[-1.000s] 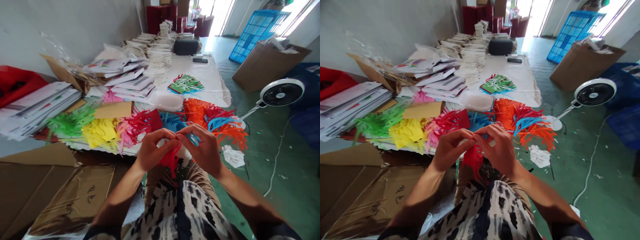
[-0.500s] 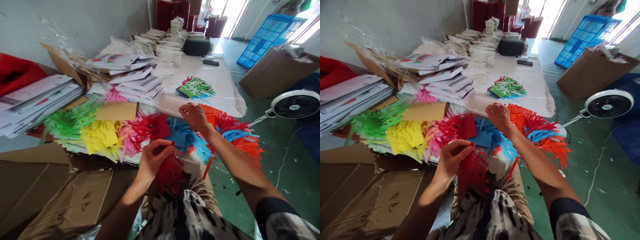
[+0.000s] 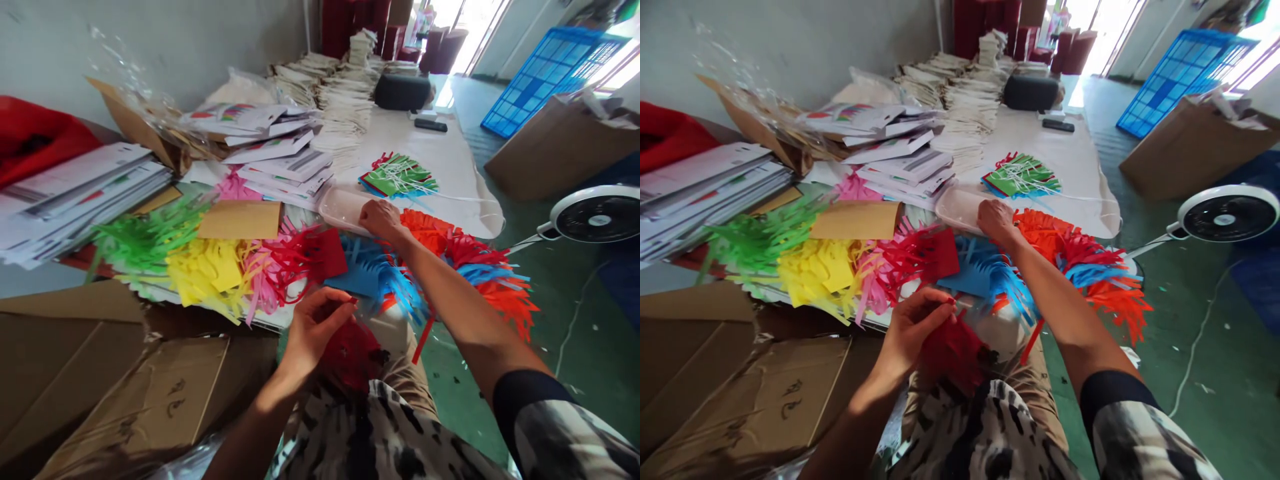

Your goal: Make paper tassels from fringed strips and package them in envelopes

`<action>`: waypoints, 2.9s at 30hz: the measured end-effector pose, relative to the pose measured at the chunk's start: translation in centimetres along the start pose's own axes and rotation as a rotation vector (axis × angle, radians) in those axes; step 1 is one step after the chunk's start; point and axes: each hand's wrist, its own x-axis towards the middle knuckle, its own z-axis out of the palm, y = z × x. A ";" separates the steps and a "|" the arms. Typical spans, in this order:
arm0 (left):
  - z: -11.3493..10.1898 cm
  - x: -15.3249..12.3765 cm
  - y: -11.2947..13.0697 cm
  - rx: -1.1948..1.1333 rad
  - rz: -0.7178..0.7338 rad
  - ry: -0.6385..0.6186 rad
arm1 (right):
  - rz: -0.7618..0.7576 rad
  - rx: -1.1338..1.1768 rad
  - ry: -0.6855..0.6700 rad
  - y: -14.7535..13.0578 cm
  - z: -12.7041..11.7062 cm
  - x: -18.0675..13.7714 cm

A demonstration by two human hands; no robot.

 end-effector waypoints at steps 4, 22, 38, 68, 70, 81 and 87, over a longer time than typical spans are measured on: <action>0.0 -0.9 0.1 0.010 0.023 0.014 | 0.027 0.052 0.089 -0.2 -0.4 -0.5; 3.9 -3.6 0.8 0.165 0.218 0.074 | -0.325 0.933 0.306 -0.6 -3.0 -25.0; 4.7 -4.8 0.5 0.084 0.174 -0.049 | -0.311 0.813 0.405 0.0 -2.7 -27.2; 6.0 -6.1 -0.1 0.193 0.269 0.013 | -0.125 1.119 0.216 1.5 -1.3 -29.8; 6.1 -6.3 0.0 0.206 0.272 0.008 | -0.152 1.082 0.243 1.4 -1.4 -29.8; 6.3 -6.2 -0.1 0.222 0.255 0.029 | -0.179 0.992 0.268 1.5 -1.4 -29.8; 6.0 -5.8 -0.3 0.253 0.310 0.001 | -0.153 1.053 0.236 1.7 -1.2 -29.9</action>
